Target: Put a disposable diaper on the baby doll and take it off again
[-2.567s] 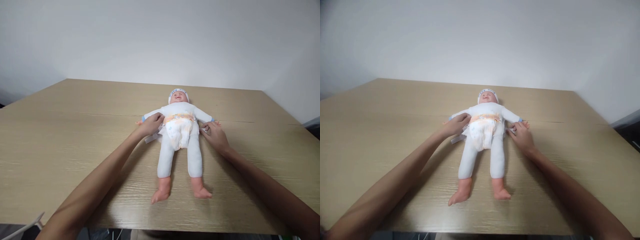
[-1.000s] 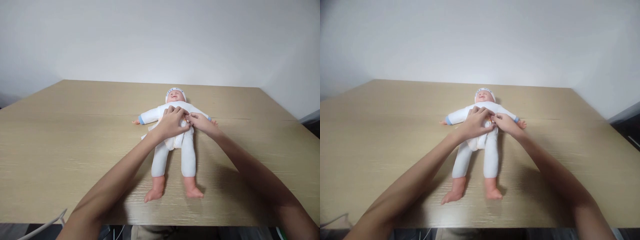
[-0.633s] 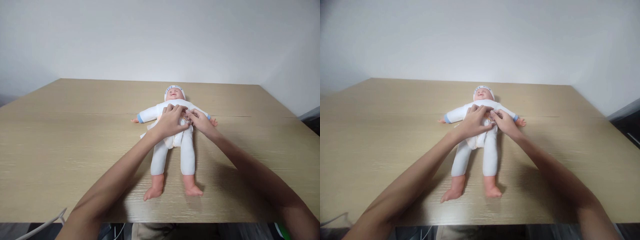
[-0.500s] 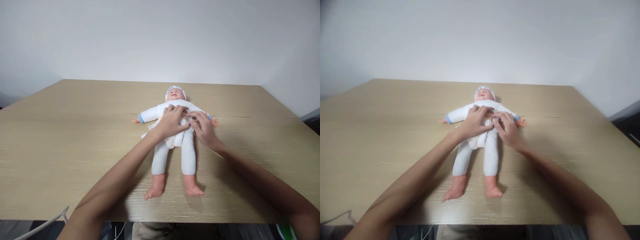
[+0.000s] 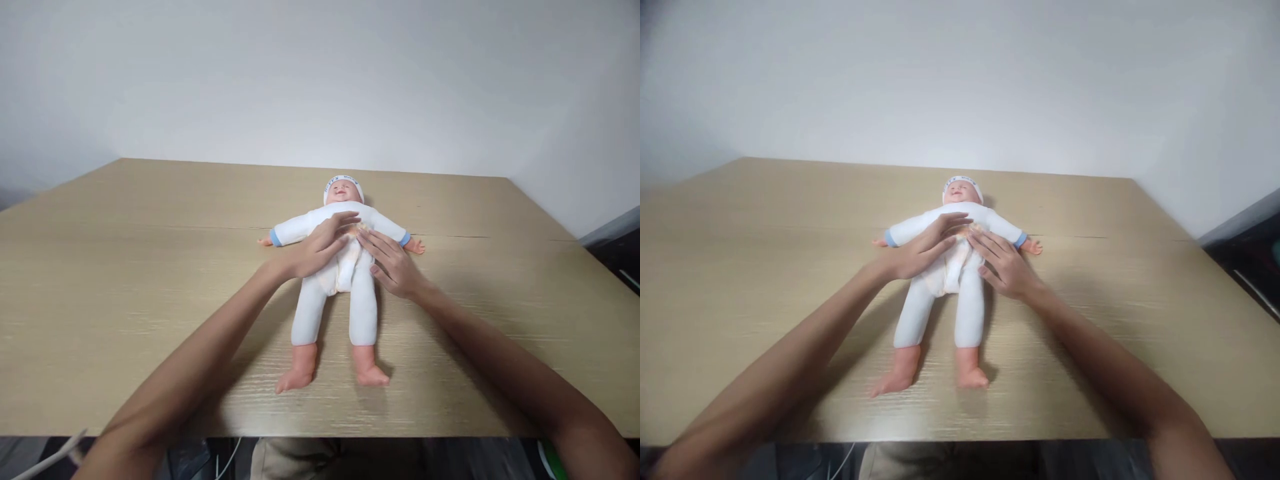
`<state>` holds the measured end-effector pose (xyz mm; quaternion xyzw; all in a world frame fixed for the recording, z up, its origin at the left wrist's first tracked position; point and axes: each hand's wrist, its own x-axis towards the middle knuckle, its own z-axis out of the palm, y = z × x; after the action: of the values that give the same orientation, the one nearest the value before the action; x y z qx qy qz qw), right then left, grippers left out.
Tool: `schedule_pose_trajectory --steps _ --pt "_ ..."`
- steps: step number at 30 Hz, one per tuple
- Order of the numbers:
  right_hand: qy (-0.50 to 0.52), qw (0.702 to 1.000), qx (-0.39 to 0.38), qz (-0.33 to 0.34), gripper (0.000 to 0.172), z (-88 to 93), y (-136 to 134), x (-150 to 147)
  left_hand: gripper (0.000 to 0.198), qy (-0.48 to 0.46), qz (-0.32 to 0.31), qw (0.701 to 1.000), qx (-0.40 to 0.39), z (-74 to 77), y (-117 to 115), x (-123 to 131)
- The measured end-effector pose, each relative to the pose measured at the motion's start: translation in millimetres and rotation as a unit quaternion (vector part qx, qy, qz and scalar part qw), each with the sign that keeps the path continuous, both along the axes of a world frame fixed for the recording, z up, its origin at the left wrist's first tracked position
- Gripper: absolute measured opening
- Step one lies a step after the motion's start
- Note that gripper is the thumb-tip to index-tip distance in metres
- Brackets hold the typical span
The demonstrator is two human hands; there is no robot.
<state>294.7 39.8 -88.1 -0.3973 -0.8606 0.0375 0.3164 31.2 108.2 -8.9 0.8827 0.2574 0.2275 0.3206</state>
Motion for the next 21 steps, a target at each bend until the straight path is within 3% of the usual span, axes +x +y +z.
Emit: schedule_pose_trajectory --steps 7,11,16,21 --pt "0.016 1.0 -0.009 0.0 0.066 0.0 -2.7 0.9 0.055 -0.05 0.149 0.987 0.011 -49.3 -7.1 -70.4" --pt "0.04 0.999 0.0 -0.005 0.063 6.1 1.4 -4.8 0.044 -0.015 0.212 0.977 0.019 -60.7 -6.6 -96.3" --pt "0.058 0.997 -0.033 -0.025 0.058 36.7 26.5 -35.7 0.038 0.046 0.279 0.958 0.055 -63.6 -5.0 -101.6" --pt "-0.012 0.989 -0.143 0.031 0.056 79.9 70.8 -76.0 0.031 0.101 0.268 0.956 0.069 -67.7 -4.9 -105.2"
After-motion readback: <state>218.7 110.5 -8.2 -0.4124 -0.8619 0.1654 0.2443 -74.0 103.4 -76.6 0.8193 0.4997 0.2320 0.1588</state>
